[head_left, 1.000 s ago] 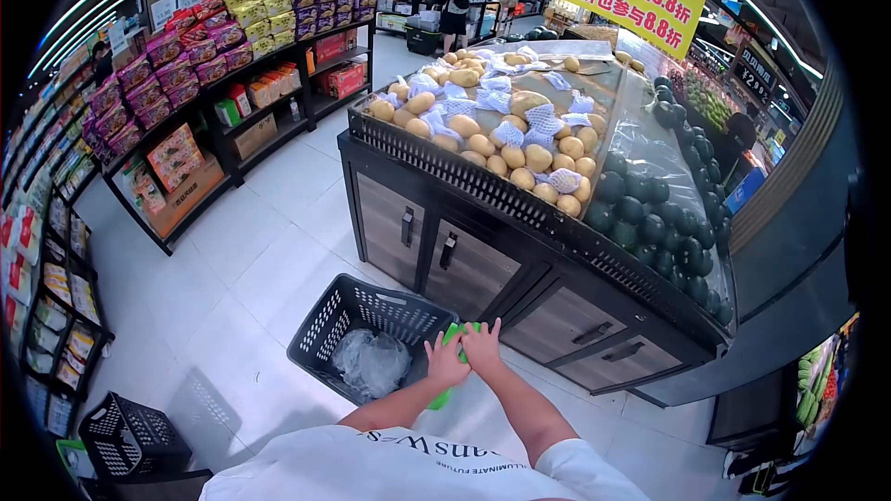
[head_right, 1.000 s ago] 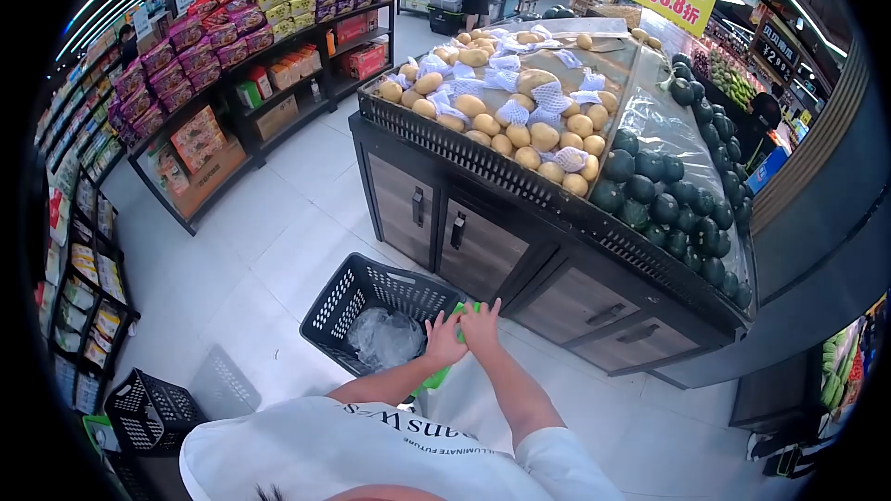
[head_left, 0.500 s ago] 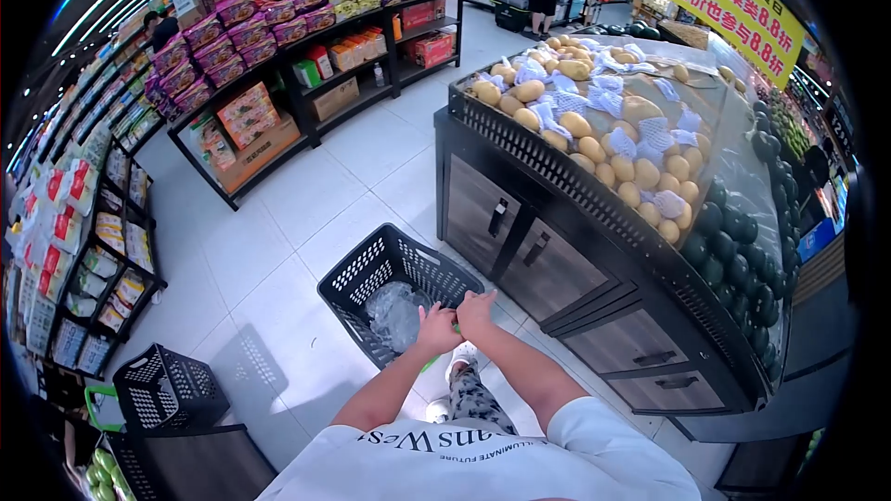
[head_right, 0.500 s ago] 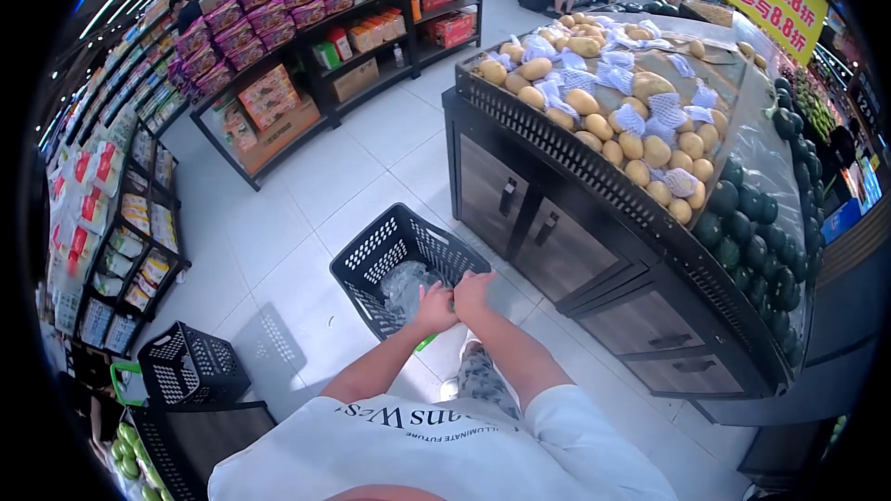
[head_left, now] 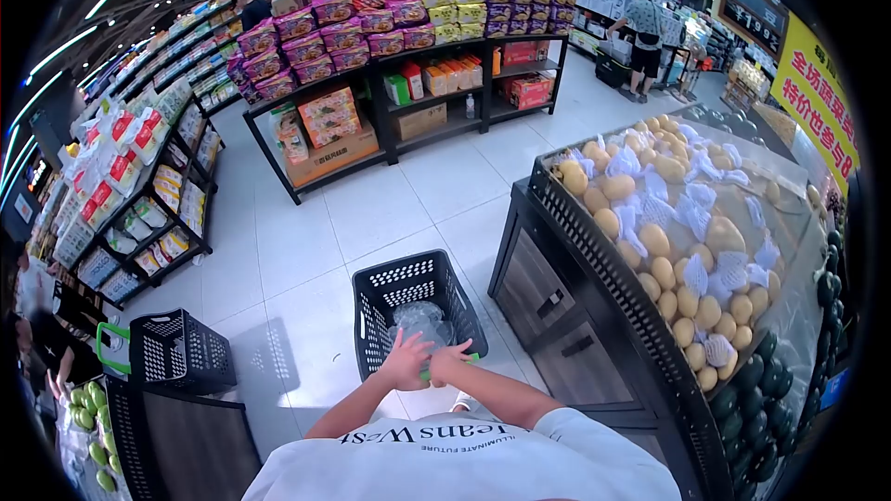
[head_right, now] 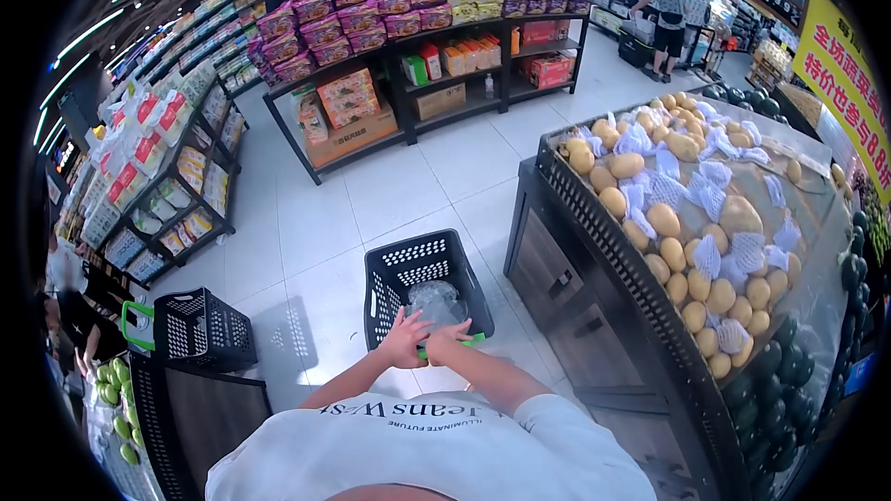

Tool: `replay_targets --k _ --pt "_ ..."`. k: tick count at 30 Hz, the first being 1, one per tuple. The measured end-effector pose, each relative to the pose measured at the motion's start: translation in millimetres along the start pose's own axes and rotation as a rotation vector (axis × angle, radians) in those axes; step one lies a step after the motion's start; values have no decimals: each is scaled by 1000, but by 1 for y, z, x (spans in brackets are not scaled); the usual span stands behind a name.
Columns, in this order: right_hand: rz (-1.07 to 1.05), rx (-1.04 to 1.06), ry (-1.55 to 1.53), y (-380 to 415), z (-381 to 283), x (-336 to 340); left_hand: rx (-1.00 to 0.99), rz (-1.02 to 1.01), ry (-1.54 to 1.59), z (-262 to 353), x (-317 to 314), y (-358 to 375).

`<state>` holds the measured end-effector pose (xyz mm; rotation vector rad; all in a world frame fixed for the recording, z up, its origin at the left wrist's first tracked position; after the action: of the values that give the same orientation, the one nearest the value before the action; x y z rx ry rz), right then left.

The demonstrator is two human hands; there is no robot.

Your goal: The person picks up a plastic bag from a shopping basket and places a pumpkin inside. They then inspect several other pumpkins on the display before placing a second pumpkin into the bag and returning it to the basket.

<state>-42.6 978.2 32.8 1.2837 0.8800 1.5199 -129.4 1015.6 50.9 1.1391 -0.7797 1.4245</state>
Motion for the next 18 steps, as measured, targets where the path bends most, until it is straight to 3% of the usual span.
replay_targets --k 2,6,12,15,17,18 --pt "-85 55 65 -23 -1 6 -53 66 -30 -9 6 -5" --pt "181 167 -51 -31 4 33 -109 67 -49 -31 23 -14" --pt "349 238 -206 -15 21 67 -150 -85 -158 -68 34 -32" --pt "457 435 -221 -29 34 77 -170 -156 -163 -78 44 -40" --pt "404 427 -205 -38 42 83 -176 -246 -186 -87 50 -49" --pt "372 418 -206 -42 45 87 -206 -190 -151 -97 45 -52"
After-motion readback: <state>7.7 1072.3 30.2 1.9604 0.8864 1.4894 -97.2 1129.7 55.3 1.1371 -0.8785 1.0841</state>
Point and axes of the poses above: each hand's wrist, its own y-axis away from the middle knuckle, its own x-axis out of the back of the hand, z = x × y, the point moved 4 cm from there along -y, towards the middle knuckle, and after that the axes turned 5 degrees about -x, right-handed, at the moved point
